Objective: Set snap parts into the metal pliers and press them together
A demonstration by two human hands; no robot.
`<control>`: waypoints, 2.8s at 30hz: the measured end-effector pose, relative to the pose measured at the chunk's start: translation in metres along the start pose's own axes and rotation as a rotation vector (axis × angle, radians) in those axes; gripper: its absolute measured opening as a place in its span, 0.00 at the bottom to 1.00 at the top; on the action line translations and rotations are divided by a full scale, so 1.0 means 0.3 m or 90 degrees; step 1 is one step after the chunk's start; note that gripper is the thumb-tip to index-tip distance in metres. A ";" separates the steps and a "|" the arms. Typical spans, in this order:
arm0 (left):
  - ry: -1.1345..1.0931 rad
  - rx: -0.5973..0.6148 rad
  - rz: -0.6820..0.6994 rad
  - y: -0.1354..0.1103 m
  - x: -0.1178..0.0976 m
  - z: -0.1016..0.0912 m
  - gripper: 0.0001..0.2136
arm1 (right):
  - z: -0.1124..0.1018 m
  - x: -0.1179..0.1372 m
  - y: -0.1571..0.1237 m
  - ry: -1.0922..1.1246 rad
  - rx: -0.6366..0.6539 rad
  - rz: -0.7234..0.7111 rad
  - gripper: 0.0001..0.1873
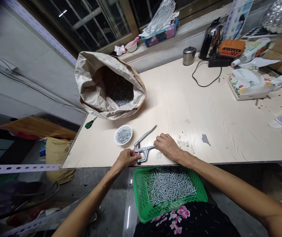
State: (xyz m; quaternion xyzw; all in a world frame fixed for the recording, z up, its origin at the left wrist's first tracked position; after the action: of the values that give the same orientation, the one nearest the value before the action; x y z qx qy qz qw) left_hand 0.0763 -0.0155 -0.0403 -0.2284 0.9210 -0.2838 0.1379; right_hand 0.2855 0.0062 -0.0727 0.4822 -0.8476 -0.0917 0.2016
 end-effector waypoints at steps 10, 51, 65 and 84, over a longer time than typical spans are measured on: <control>0.088 -0.041 0.031 -0.046 -0.031 -0.010 0.10 | -0.002 0.017 -0.002 -0.011 -0.043 -0.020 0.05; 0.438 -0.317 0.083 0.144 0.008 -0.291 0.15 | 0.013 0.029 -0.002 -0.011 -0.080 -0.024 0.08; 0.189 -0.509 0.263 0.043 0.208 -0.190 0.14 | 0.024 0.031 -0.006 0.007 -0.075 -0.021 0.06; -0.386 -0.114 0.113 0.014 0.205 0.001 0.14 | -0.018 0.051 0.001 -0.160 -0.118 -0.118 0.12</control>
State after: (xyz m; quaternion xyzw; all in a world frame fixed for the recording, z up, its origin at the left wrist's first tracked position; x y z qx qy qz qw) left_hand 0.0221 -0.0433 -0.0507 -0.2323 0.8758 -0.1076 0.4092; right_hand 0.2806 -0.0063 -0.0638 0.5221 -0.8061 -0.2473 0.1281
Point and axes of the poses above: each hand's wrist, its own y-axis towards the middle knuckle, its own z-axis out of the palm, x = y × z, the point moved 3 cm from there along y, towards the middle knuckle, and after that the axes turned 14 degrees about -z, right-handed, at the moved point
